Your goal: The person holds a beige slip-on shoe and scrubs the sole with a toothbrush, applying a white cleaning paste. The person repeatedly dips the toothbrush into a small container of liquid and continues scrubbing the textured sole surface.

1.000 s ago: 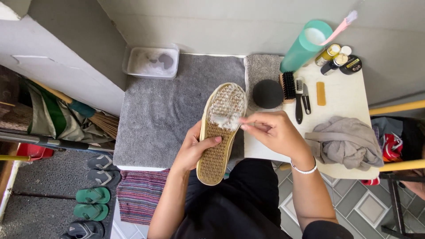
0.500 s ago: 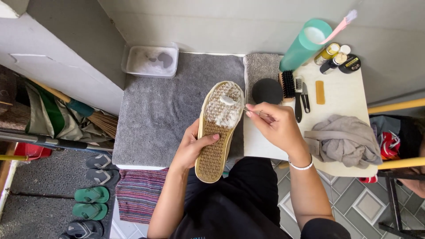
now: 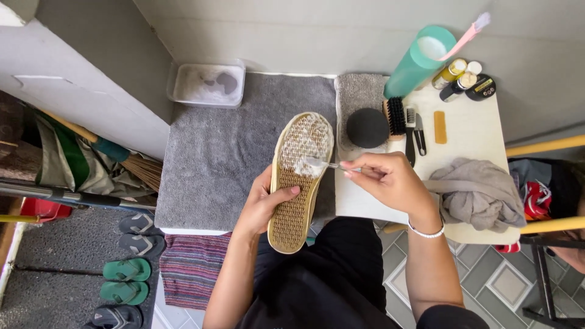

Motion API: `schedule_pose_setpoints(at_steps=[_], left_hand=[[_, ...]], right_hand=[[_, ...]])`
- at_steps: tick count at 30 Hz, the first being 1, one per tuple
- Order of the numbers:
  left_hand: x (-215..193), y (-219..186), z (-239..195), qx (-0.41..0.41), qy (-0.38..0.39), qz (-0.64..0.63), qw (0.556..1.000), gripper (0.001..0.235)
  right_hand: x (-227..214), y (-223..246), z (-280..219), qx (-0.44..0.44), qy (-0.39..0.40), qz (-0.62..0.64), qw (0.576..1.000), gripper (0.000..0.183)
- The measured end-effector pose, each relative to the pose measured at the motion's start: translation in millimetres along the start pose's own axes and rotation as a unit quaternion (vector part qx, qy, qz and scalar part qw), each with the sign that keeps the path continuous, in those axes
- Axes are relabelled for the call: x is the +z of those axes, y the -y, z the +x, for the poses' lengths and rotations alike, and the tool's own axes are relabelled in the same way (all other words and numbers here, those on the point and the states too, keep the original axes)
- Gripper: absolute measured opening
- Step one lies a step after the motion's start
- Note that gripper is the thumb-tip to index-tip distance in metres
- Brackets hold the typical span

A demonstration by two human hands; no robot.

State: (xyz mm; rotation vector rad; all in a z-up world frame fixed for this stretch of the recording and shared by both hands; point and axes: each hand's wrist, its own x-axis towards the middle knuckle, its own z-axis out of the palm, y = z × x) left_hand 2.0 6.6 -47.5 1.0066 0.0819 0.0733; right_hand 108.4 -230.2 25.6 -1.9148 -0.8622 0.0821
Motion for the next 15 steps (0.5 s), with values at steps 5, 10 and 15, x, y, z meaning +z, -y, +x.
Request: schedule_pose_setpoints(at_steps=[5,10,15], left_hand=[[2,-5,1,0.007,-0.001,-0.001,1.000,0.042],[1,-1,0,0.005,0.002,0.002,1.000,0.043],[2,-7,-2,0.002,-0.001,-0.003,1.000,0.042]], right_hand=[[-5,-3,1,0.009,0.027,0.023,0.999,0.013],[-4,-13,0,0.029,0.028,0.050,0.998,0.011],[-4,-7,7,0.032,0.004,0.037,0.999,0.012]])
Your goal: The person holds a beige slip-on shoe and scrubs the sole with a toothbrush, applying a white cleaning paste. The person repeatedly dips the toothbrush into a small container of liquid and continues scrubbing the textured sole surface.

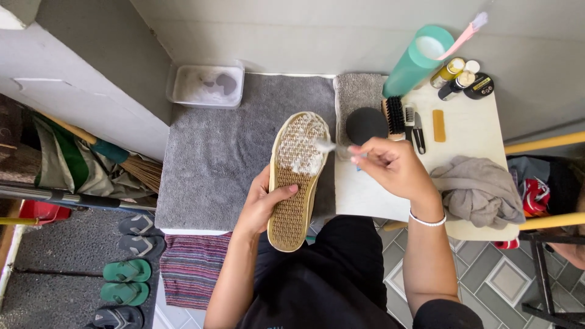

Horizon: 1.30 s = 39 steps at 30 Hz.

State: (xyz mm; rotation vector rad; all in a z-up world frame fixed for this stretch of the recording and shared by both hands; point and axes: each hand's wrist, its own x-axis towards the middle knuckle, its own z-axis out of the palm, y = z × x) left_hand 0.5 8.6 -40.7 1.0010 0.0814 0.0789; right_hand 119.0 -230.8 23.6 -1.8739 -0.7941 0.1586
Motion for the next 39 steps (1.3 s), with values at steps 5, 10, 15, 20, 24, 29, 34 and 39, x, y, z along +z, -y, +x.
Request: schedule_pose_setpoints(at_steps=[5,10,15,20,24,29,34,39], left_hand=[[-16,13,0,-0.012,-0.024,-0.021,0.999,0.044],[-34,17,-1,-0.010,-0.056,-0.056,0.997,0.045],[-44,15,3,-0.040,-0.106,-0.117,0.987,0.040],[-58,22,3,-0.050,-0.131,-0.169,0.976,0.040],[-62,22,3,-0.062,-0.125,-0.183,0.973,0.044],[-64,25,3,-0.063,-0.118,-0.195,0.971,0.046],[-61,23,1,-0.051,-0.120,-0.207,0.970,0.047],[-58,20,-6,-0.039,-0.128,-0.201,0.970,0.041]], right_hand=[[12,4,39,-0.008,-0.017,0.014,1.000,0.018],[42,18,118,-0.091,0.043,-0.019,0.995,0.024],[94,11,195,-0.084,0.100,-0.174,0.976,0.021],[136,3,242,-0.053,0.177,-0.281,0.942,0.017],[150,-4,259,-0.046,0.199,-0.342,0.917,0.015],[146,2,258,-0.075,0.180,-0.329,0.924,0.015],[130,5,241,-0.051,0.164,-0.235,0.957,0.019],[129,-8,235,-0.057,0.147,-0.190,0.969,0.019]])
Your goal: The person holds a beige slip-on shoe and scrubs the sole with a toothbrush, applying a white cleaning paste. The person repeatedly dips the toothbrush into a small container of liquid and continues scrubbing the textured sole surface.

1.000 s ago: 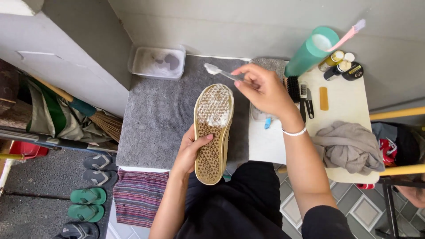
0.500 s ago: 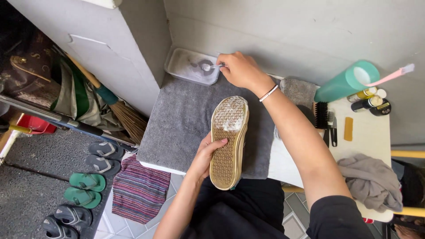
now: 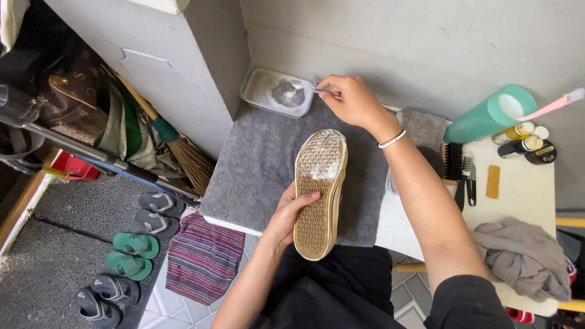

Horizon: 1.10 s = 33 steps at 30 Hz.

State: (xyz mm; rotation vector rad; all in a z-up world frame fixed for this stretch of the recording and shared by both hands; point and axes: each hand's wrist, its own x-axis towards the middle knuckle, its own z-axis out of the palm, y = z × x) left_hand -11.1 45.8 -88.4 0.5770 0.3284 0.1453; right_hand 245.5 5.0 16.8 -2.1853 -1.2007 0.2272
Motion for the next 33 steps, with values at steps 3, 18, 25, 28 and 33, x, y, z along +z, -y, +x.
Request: schedule_pose_setpoints(at_steps=[3,18,25,28,33], left_hand=[[1,2,-3,0.004,-0.002,0.002,1.000,0.039],[21,2,-13,0.017,-0.019,0.023,0.999,0.037],[19,5,-10,0.018,-0.010,0.026,0.999,0.040],[20,5,-12,0.019,-0.008,0.027,0.999,0.040],[25,3,-17,0.022,-0.010,0.020,1.000,0.040]], right_hand=[[1,-1,5,0.006,0.017,-0.044,0.999,0.019],[1,-15,-6,-0.059,0.037,-0.224,0.972,0.015],[-17,-8,-27,-0.119,0.030,-0.249,0.961,0.018],[-25,-6,-31,-0.117,0.032,-0.261,0.958,0.018],[-17,-7,-25,-0.083,0.018,-0.218,0.972,0.018]])
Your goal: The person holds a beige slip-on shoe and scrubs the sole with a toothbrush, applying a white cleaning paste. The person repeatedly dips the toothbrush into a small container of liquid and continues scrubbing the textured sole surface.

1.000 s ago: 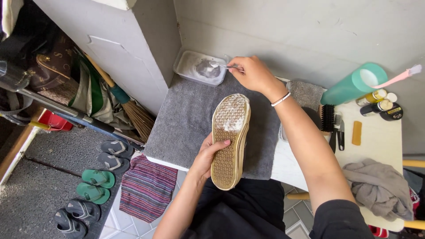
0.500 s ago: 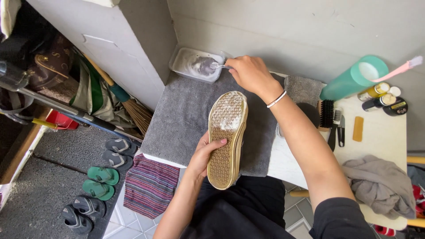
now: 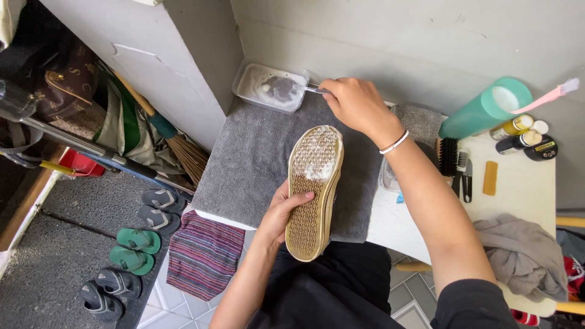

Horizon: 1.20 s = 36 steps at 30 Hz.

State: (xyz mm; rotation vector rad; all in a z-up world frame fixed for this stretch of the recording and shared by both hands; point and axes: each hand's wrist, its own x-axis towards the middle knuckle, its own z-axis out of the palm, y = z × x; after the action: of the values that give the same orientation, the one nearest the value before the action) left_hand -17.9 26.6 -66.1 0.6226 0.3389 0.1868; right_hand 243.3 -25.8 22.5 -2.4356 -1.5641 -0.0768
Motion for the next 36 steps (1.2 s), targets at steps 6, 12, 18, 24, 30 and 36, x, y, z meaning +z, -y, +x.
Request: schedule_pose_setpoints(at_steps=[6,12,18,24,30,36], left_hand=[[0,2,-1,-0.001,0.006,0.010,1.000,0.039],[2,-1,-2,-0.006,0.015,0.022,1.000,0.038],[14,-7,-3,0.019,0.041,0.064,0.997,0.041],[17,-5,-7,0.043,0.044,0.092,0.994,0.041],[17,-17,-5,0.047,0.051,0.129,0.989,0.043],[29,-49,30,0.102,0.092,0.214,0.967,0.048]], right_hand=[[26,-10,9,0.076,0.001,0.123,0.990,0.019],[6,-15,-9,0.109,0.002,0.113,0.988,0.019],[-5,-8,5,0.066,-0.030,0.092,0.993,0.017],[40,-20,44,-0.007,-0.029,-0.031,0.999,0.016],[2,-7,20,0.048,-0.051,0.120,0.990,0.017],[-45,-18,-50,0.055,-0.167,0.258,0.950,0.021]])
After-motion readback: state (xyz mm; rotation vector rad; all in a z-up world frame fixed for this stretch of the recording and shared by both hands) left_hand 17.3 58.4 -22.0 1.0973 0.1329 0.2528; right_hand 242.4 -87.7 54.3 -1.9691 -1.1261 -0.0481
